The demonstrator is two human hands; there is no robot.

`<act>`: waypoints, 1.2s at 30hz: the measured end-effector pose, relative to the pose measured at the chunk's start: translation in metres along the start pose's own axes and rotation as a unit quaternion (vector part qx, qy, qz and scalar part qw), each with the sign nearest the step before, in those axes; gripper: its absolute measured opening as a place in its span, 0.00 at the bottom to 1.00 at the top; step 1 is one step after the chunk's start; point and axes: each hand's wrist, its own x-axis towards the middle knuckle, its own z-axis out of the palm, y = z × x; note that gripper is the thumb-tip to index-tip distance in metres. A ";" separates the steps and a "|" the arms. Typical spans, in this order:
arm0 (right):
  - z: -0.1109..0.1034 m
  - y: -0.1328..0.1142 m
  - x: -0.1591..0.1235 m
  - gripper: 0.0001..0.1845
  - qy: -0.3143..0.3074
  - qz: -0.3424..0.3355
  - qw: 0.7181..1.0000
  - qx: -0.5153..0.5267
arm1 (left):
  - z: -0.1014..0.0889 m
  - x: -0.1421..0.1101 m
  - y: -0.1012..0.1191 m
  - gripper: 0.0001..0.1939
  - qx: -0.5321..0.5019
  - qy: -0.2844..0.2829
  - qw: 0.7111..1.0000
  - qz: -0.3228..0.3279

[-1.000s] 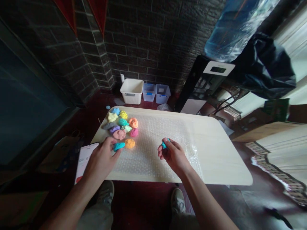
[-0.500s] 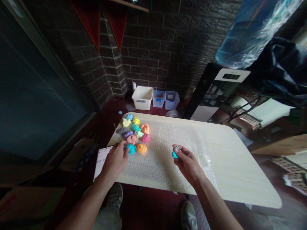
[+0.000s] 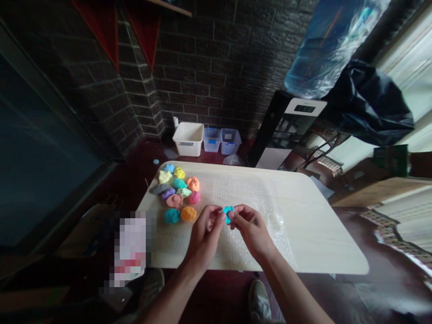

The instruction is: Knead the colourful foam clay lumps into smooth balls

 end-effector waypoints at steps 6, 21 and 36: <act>-0.003 0.004 0.001 0.11 0.006 -0.031 0.998 -0.051 | 0.003 0.012 -0.014 0.12 0.014 -0.036 0.999 0.019; -0.003 0.007 0.002 0.16 0.006 -0.074 0.986 -0.150 | -0.014 0.020 -0.016 0.12 0.066 -0.054 0.996 0.014; 0.032 -0.003 -0.032 0.14 -0.122 -0.279 0.866 -0.397 | -0.001 0.026 0.007 0.34 -0.419 -0.042 0.885 -0.201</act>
